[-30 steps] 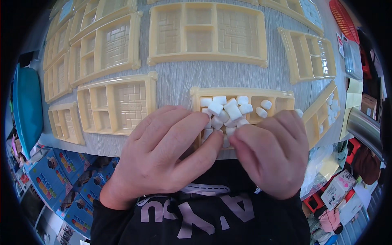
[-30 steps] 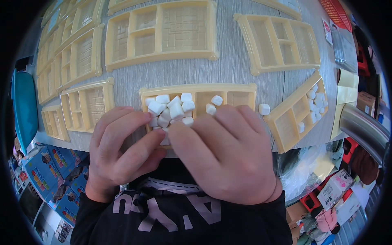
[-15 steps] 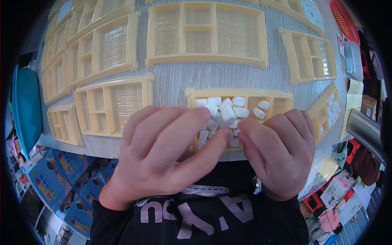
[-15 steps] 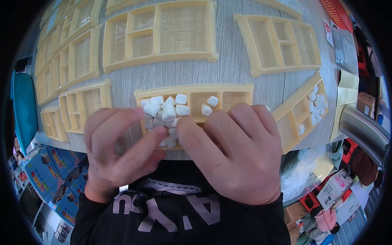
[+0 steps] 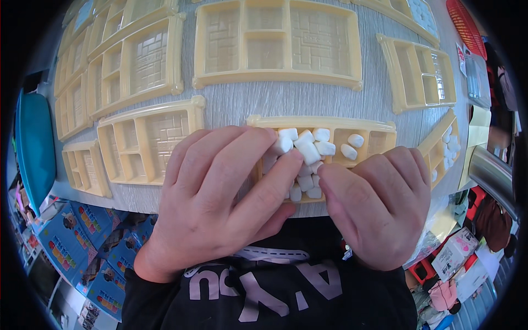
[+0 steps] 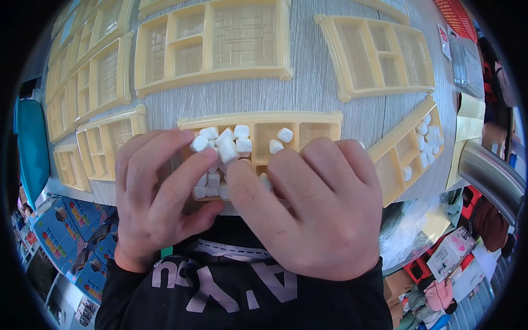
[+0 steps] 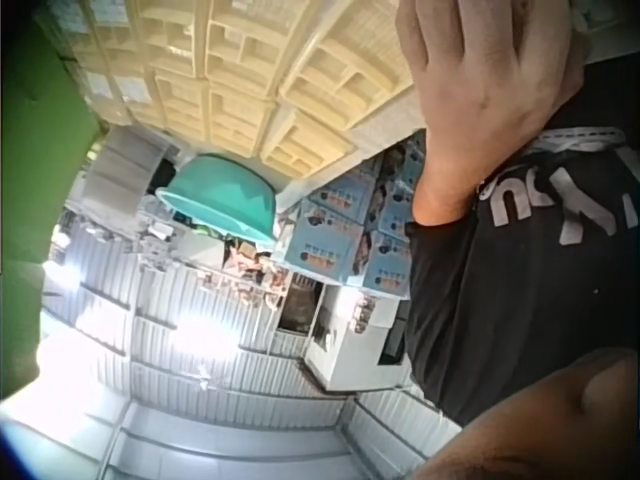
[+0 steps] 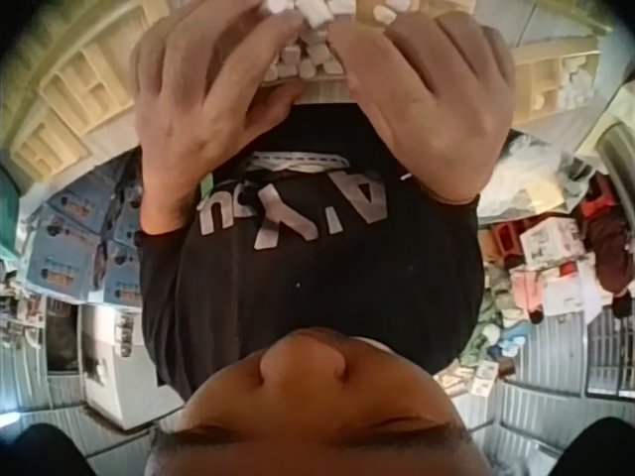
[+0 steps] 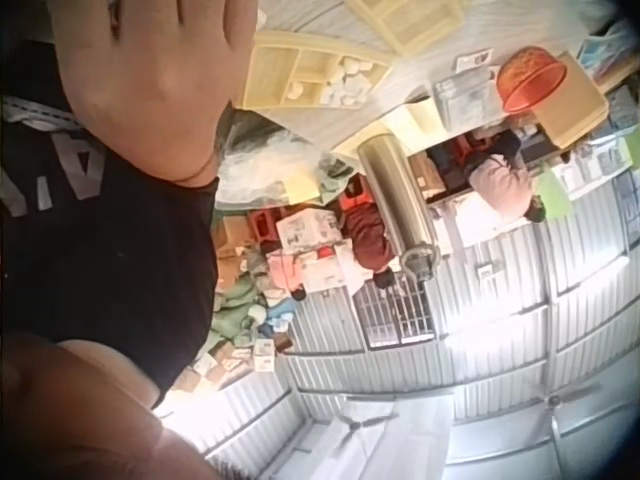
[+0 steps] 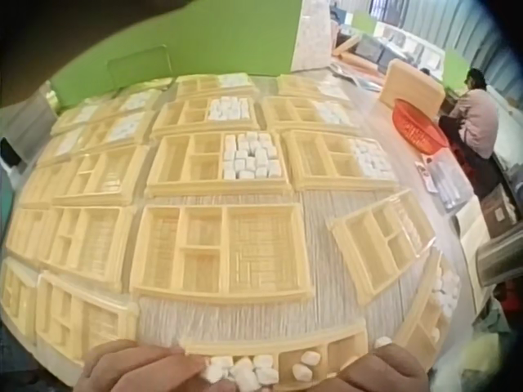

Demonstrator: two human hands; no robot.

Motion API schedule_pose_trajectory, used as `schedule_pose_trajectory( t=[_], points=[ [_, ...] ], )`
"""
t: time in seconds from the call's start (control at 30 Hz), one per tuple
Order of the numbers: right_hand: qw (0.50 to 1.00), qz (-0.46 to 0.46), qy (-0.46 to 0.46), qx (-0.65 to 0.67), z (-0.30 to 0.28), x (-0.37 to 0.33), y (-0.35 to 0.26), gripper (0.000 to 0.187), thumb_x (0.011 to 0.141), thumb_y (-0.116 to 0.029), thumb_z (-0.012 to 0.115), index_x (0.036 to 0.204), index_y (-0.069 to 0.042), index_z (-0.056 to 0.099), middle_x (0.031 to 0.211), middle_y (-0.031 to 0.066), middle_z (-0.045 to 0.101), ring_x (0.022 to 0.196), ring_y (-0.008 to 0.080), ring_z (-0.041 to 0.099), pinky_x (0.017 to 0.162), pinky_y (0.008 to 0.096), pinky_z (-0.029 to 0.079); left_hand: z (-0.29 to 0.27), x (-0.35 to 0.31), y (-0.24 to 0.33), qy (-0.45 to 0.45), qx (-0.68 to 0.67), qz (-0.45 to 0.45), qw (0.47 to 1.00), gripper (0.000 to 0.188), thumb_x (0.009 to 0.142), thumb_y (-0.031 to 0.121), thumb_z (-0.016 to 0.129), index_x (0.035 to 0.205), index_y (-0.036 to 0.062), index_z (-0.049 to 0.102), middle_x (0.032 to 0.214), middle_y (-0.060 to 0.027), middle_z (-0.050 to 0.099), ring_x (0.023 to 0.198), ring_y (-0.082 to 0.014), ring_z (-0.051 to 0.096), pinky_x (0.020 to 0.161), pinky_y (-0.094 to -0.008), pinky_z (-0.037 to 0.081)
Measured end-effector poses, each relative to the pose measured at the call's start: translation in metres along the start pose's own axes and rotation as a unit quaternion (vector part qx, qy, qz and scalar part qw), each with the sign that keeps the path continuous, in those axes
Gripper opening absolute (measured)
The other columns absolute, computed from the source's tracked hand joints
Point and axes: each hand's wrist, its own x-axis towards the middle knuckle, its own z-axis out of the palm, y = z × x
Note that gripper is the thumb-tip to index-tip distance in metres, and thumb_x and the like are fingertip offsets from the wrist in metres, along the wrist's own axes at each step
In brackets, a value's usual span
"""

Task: Packing small white cubes into segmented yellow plastic trays.

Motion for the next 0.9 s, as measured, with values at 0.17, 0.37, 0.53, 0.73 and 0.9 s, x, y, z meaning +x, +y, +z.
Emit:
schedule_pose_trajectory(
  t=[0.17, 0.37, 0.53, 0.73, 0.9],
  points=[
    [1.000, -0.006, 0.008, 0.009, 0.011, -0.001, 0.003, 0.026, 0.067, -0.009, 0.081, 0.091, -0.008, 0.074, 0.073, 0.0023, 0.054, 0.067, 0.0234, 0.050, 0.062, 0.0379, 0.037, 0.001, -0.003, -0.002, -0.009, -0.014, -0.016, 1.000, 0.049, 0.083, 0.033, 0.081, 0.124, 0.0091, 0.071, 0.133, -0.0187, 0.056, 0.113, -0.0377, 0.060, 0.095, -0.0479, 0.051],
    [1.000, 0.006, 0.023, 0.004, -0.003, 0.001, 0.000, 0.026, 0.067, -0.009, 0.081, 0.093, -0.008, 0.075, 0.071, 0.0022, 0.054, 0.067, 0.0229, 0.050, 0.062, 0.0374, 0.038, 0.000, 0.002, 0.001, -0.013, 0.010, 0.004, 1.000, 0.048, 0.081, 0.035, 0.082, 0.120, 0.0103, 0.072, 0.135, -0.0198, 0.055, 0.115, -0.0369, 0.058, 0.095, -0.0484, 0.049],
    [1.000, -0.009, 0.012, 0.008, 0.011, 0.005, 0.000, 0.026, 0.071, -0.008, 0.082, 0.096, -0.007, 0.074, 0.071, 0.0020, 0.055, 0.067, 0.0234, 0.051, 0.063, 0.0376, 0.039, 0.005, -0.004, -0.001, 0.022, 0.031, 0.009, 0.999, 0.047, 0.074, 0.033, 0.083, 0.116, 0.0138, 0.072, 0.135, -0.0169, 0.057, 0.113, -0.0365, 0.059, 0.094, -0.0481, 0.049],
    [0.998, 0.023, 0.056, 0.003, 0.013, 0.005, 0.001, 0.022, 0.074, -0.012, 0.081, 0.095, -0.008, 0.074, 0.072, 0.0020, 0.056, 0.068, 0.0245, 0.053, 0.064, 0.0382, 0.040, 0.003, -0.001, 0.000, -0.002, 0.001, -0.007, 1.000, 0.047, 0.072, 0.031, 0.083, 0.115, 0.0133, 0.072, 0.134, -0.0139, 0.059, 0.111, -0.0347, 0.061, 0.093, -0.0472, 0.049],
    [1.000, -0.022, 0.011, 0.003, 0.005, 0.007, -0.002, 0.021, 0.072, -0.013, 0.082, 0.090, -0.008, 0.073, 0.073, 0.0034, 0.058, 0.068, 0.0247, 0.054, 0.064, 0.0379, 0.041, 0.001, -0.001, 0.000, -0.002, 0.013, -0.012, 1.000, 0.048, 0.073, 0.031, 0.083, 0.114, 0.0100, 0.072, 0.133, -0.0145, 0.059, 0.110, -0.0349, 0.062, 0.093, -0.0461, 0.049]
  ],
)
